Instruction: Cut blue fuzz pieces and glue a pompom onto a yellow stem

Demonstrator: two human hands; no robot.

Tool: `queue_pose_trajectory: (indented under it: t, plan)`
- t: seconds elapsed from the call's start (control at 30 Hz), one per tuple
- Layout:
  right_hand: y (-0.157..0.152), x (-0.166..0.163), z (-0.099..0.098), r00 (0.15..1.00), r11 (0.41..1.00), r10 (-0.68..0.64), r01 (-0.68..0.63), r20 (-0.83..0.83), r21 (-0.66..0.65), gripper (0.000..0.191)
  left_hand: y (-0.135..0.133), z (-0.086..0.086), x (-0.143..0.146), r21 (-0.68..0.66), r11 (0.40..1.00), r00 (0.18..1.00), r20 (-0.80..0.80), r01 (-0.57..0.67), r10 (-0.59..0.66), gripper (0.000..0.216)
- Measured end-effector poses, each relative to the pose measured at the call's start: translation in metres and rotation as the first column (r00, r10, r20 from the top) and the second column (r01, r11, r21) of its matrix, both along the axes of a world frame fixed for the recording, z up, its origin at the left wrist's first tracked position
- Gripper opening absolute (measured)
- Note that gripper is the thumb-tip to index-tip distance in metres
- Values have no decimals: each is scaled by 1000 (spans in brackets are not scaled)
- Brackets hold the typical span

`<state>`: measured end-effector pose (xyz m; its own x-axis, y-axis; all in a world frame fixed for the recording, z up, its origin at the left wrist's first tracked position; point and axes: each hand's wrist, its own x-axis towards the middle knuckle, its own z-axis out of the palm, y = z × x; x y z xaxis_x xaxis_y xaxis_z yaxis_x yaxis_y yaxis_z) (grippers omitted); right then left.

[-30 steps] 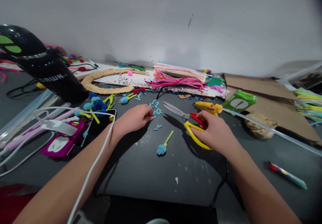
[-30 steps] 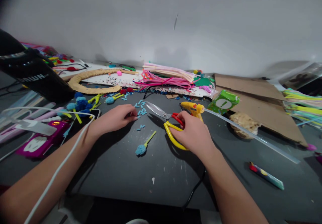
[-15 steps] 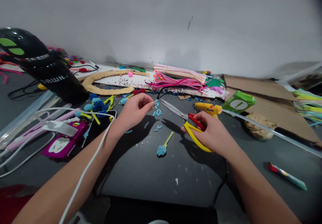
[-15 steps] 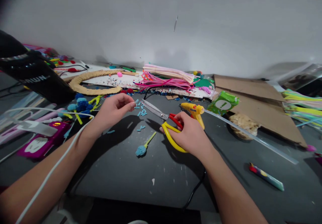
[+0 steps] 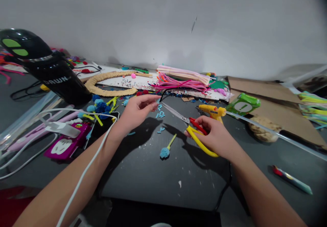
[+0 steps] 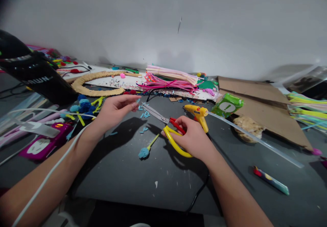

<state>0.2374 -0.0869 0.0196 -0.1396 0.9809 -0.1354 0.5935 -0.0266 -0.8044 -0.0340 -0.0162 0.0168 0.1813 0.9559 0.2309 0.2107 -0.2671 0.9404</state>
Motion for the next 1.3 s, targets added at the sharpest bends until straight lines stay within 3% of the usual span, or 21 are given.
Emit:
queue_pose_trajectory:
  t: [0.43, 1.3]
  plan:
    - [1, 2, -7, 994, 999, 3, -8, -110, -43, 35, -1, -1, 0, 20, 998, 998, 19, 52, -52, 32]
    - [3, 3, -10, 997, 999, 37, -38, -70, -20, 32, 0, -5, 0, 32, 996, 997, -3, 82, -82, 31]
